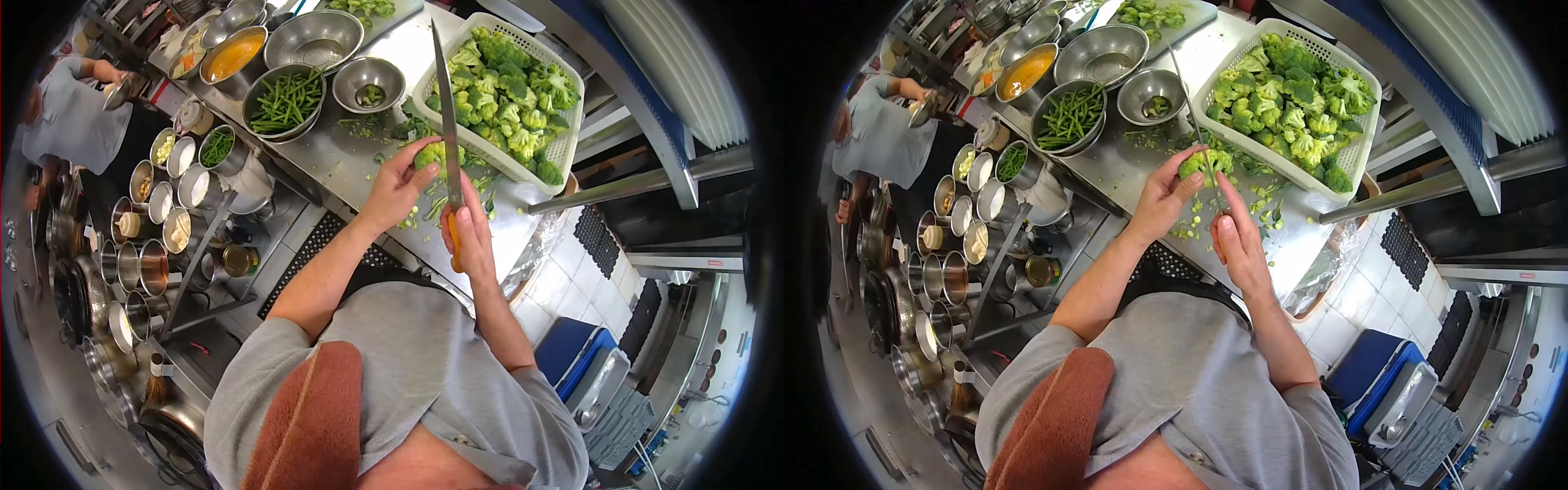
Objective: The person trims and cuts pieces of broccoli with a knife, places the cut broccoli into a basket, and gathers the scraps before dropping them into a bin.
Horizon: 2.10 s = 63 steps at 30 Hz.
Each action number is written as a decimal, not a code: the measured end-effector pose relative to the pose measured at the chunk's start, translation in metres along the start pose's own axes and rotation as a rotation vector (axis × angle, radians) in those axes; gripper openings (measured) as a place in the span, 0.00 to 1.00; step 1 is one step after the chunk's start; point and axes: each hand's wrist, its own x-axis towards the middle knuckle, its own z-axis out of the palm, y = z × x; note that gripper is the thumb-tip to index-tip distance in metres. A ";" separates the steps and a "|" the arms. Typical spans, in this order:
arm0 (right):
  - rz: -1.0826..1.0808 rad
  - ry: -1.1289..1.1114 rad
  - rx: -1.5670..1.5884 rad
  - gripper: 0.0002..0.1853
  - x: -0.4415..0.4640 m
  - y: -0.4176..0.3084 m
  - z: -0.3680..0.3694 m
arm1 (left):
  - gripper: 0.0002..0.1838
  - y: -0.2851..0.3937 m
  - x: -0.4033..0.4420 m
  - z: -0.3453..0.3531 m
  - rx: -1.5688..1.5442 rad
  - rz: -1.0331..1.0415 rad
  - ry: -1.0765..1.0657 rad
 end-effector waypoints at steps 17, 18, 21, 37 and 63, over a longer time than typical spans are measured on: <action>0.030 0.086 -0.045 0.36 0.000 0.004 0.009 | 0.23 -0.006 -0.003 0.000 -0.008 0.051 0.040; 0.030 0.082 -0.050 0.36 0.000 0.003 0.009 | 0.22 -0.008 -0.003 0.000 0.071 0.051 0.044; 0.061 0.106 -0.036 0.33 0.002 0.001 0.010 | 0.23 -0.011 -0.008 0.002 0.089 0.002 0.019; 0.081 0.116 -0.064 0.21 0.020 0.004 0.013 | 0.22 -0.015 -0.010 -0.003 0.048 -0.006 0.020; 0.026 0.036 0.194 0.27 0.043 -0.006 0.003 | 0.20 -0.027 0.001 -0.013 -1.138 -0.151 -0.230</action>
